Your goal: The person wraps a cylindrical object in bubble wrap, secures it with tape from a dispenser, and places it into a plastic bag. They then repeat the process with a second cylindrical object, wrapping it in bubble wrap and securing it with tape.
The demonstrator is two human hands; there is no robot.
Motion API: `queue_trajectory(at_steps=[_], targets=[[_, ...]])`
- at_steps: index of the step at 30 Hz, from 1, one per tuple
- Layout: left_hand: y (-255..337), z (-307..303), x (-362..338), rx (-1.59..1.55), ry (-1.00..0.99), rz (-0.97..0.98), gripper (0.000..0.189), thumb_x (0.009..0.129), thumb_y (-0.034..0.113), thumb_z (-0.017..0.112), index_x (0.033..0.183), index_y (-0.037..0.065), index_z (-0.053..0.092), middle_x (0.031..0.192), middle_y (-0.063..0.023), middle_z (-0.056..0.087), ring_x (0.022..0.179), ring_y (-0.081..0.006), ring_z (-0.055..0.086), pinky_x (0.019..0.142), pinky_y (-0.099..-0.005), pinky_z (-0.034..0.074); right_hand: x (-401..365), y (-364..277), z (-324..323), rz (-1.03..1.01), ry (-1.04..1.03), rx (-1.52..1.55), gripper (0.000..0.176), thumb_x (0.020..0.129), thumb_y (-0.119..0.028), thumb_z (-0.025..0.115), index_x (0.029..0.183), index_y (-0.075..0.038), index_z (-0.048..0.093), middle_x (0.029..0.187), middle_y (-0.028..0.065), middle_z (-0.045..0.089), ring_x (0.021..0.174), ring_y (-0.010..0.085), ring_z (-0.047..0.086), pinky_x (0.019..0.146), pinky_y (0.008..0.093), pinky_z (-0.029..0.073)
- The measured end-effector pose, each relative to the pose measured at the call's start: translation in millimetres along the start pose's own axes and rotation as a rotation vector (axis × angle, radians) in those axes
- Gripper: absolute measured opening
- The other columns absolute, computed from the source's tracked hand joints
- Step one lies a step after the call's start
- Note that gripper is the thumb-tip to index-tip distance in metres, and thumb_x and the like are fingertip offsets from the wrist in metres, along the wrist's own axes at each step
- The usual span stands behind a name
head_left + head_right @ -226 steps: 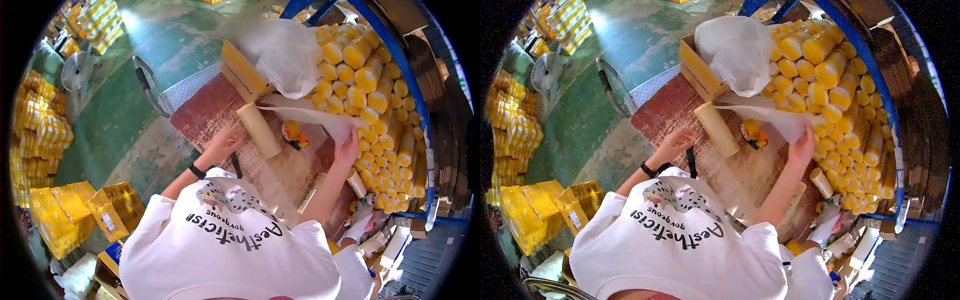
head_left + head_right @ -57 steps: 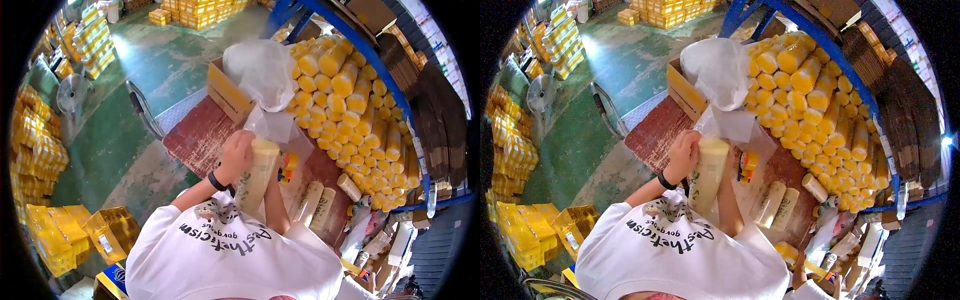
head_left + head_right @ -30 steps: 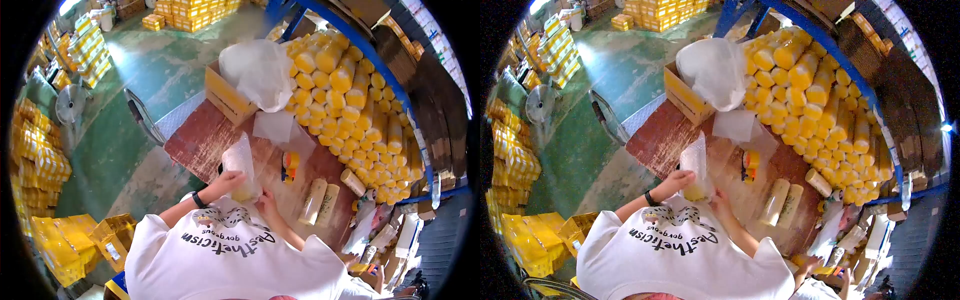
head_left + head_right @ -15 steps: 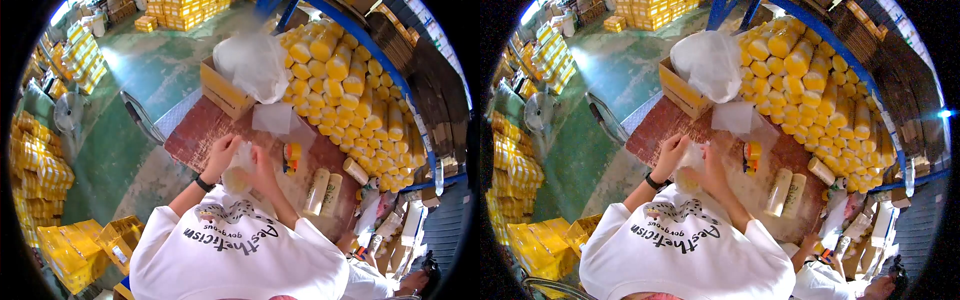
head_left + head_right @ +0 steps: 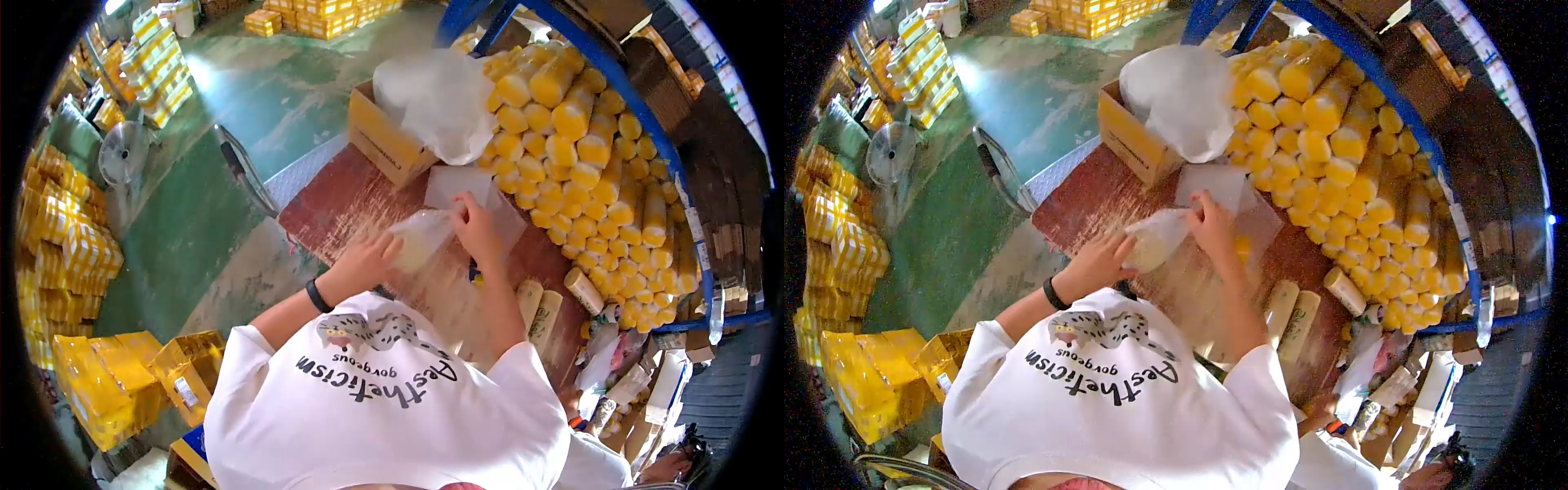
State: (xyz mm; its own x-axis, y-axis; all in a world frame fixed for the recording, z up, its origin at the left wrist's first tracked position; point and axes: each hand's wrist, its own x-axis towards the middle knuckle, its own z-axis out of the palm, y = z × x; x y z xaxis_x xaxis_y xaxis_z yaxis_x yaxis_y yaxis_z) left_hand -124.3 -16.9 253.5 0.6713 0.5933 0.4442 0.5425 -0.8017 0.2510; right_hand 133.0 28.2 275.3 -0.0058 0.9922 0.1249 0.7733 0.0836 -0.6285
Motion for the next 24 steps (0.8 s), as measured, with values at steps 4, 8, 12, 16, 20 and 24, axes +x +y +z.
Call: queue_trajectory(at_steps=[4, 8, 12, 16, 20, 24], targets=[[-1.8, 3.8, 1.8, -0.142, -0.068, -0.186, 0.059, 0.069, 0.034, 0.072, 0.109, -0.002, 0.049, 0.101, -0.0175, 0.051, 0.092, -0.0337, 0.054, 0.081, -0.0413, 0.044, -0.9, -28.8, -27.5, -0.532, -0.013, -0.226, 0.037, 0.074, -0.002, 0.062, 0.109, -0.014, 0.062, 0.118, 0.0112, 0.052, 0.106, 0.0272, 0.051, 0.080, 0.0378, 0.048], [2.9, 2.4, 3.6, -0.139, -0.144, -0.282, 0.059, 0.073, 0.038, 0.072, 0.109, -0.001, 0.047, 0.096, -0.0170, 0.054, 0.090, -0.0346, 0.054, 0.076, -0.0429, 0.046, -7.3, -46.9, -38.2, -0.677, -0.329, -0.192, 0.044, 0.069, -0.004, 0.065, 0.111, -0.018, 0.063, 0.127, 0.0093, 0.044, 0.119, 0.0308, 0.041, 0.093, 0.0414, 0.042], [-4.7, 0.7, 6.0, -0.203, -0.247, -0.281, 0.040, 0.070, 0.031, 0.075, 0.091, 0.003, 0.056, 0.091, -0.0146, 0.056, 0.088, -0.0342, 0.054, 0.073, -0.0432, 0.045, 10.1, -8.4, -17.1, -0.534, -0.446, -0.170, 0.031, 0.070, -0.006, 0.066, 0.100, -0.009, 0.063, 0.111, 0.0109, 0.053, 0.109, 0.0312, 0.049, 0.090, 0.0395, 0.043], [-7.9, 1.1, -1.1, -0.309, -0.049, -0.205, 0.018, 0.062, 0.016, 0.074, 0.073, 0.008, 0.061, 0.092, -0.0093, 0.056, 0.092, -0.0329, 0.052, 0.078, -0.0424, 0.044, 18.8, 2.2, -17.2, -0.557, -0.443, -0.153, 0.018, 0.072, -0.007, 0.067, 0.087, -0.001, 0.058, 0.089, 0.0127, 0.057, 0.087, 0.0331, 0.057, 0.077, 0.0390, 0.047], [-17.7, -31.1, -6.6, -0.195, 0.197, -0.275, 0.018, 0.056, 0.003, 0.071, 0.070, 0.007, 0.060, 0.096, -0.0076, 0.054, 0.095, -0.0316, 0.051, 0.080, -0.0429, 0.044, -3.0, -15.2, -27.3, -0.672, -0.291, -0.094, 0.014, 0.075, -0.007, 0.066, 0.084, -0.001, 0.057, 0.083, 0.0134, 0.057, 0.078, 0.0330, 0.057, 0.068, 0.0386, 0.047], [-41.1, -17.0, -11.2, -0.247, 0.327, -0.257, 0.018, 0.059, -0.002, 0.070, 0.071, 0.003, 0.057, 0.101, -0.0121, 0.053, 0.096, -0.0326, 0.052, 0.075, -0.0394, 0.047, -10.9, -19.3, -11.0, -0.616, -0.217, 0.040, 0.015, 0.074, -0.003, 0.066, 0.081, -0.001, 0.054, 0.085, 0.0136, 0.056, 0.082, 0.0335, 0.056, 0.072, 0.0387, 0.047]])
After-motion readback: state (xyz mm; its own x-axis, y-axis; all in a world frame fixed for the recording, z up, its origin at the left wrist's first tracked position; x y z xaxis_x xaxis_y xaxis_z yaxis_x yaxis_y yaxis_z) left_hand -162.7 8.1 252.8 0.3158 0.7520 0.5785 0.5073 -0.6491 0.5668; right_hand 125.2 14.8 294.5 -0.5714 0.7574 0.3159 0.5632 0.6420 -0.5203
